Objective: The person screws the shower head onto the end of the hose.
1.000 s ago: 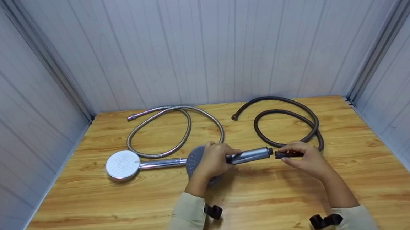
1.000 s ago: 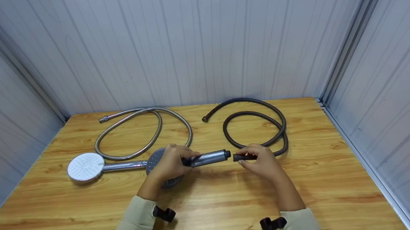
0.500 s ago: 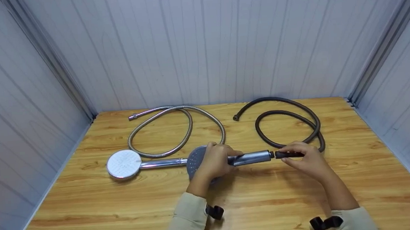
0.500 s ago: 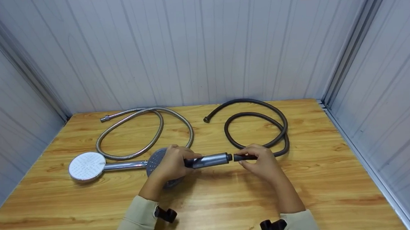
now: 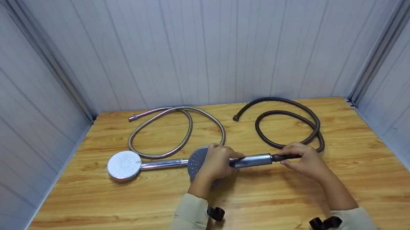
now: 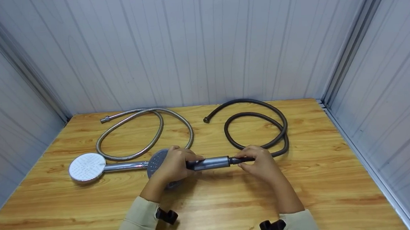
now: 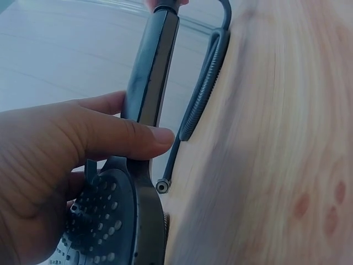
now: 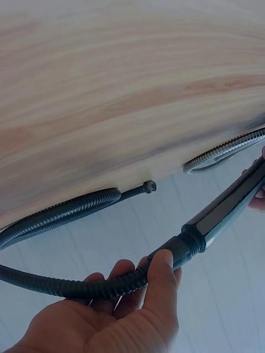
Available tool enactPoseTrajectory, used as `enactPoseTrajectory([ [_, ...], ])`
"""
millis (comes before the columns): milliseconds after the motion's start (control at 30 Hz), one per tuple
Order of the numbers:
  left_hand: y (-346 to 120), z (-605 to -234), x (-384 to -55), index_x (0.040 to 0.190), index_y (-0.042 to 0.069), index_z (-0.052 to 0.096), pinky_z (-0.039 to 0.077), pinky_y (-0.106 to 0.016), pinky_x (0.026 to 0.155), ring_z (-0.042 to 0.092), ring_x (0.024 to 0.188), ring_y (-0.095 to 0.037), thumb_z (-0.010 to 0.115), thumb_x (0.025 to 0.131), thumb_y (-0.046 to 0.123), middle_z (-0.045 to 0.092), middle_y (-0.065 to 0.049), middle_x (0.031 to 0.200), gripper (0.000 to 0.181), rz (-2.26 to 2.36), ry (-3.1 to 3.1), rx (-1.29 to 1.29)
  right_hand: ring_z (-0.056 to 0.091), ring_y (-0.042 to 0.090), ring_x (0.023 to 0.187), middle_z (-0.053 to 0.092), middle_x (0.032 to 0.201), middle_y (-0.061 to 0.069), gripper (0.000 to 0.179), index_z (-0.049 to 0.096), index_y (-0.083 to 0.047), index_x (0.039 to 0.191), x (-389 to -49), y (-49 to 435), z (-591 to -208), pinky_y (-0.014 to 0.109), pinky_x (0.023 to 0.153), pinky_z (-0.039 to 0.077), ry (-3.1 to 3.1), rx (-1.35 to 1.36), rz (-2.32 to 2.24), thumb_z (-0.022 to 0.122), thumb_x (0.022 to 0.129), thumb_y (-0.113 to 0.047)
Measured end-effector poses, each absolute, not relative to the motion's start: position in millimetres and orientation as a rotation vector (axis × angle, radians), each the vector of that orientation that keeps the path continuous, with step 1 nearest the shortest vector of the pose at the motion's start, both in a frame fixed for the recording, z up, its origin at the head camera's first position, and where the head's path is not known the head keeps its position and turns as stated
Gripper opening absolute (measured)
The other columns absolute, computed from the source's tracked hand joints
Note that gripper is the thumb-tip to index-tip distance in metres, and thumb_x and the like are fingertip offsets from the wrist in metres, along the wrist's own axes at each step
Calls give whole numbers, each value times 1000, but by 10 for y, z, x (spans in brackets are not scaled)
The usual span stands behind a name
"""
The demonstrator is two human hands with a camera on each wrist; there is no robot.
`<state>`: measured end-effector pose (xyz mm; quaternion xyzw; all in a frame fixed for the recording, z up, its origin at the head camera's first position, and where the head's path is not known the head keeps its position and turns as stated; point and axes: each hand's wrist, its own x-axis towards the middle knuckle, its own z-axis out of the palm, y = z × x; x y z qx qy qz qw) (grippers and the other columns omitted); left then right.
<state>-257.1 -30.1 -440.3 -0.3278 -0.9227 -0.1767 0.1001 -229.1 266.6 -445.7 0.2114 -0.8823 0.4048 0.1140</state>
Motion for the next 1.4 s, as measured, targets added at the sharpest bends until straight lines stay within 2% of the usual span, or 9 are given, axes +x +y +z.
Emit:
enactPoseTrajectory([
  [200,-282,-4420,-2559,110,29,76,35,-36,79,65,84,-6,88,69,26,73,11,93,43,-512,-2724,-973,61,13,94,67,99,-7,29,77,-20,100,-2283,2658,-4460,28,78,52,-2589,651,1195,81,77,-3],
  [433,-275,-4410,-2552,111,30,76,35,-37,82,66,86,-6,88,69,21,73,12,95,44,-499,-2738,-980,62,11,91,67,97,-9,30,77,-19,101,-2276,2668,-4473,25,76,51,-2584,685,1192,81,76,-2],
  [900,-278,-4400,-2539,109,30,76,35,-39,88,66,87,-7,89,68,25,73,11,95,43,-497,-2731,-981,62,14,91,67,98,-7,26,76,-17,102,-2268,2660,-4456,26,74,52,-2611,699,1188,79,79,-4],
  [1400,-290,-4404,-2542,109,28,77,35,-36,78,66,85,-7,89,66,21,73,10,93,45,-509,-2694,-1006,63,14,91,69,103,-3,25,75,-16,104,-2277,2674,-4465,27,73,52,-2622,704,1220,77,81,-5],
])
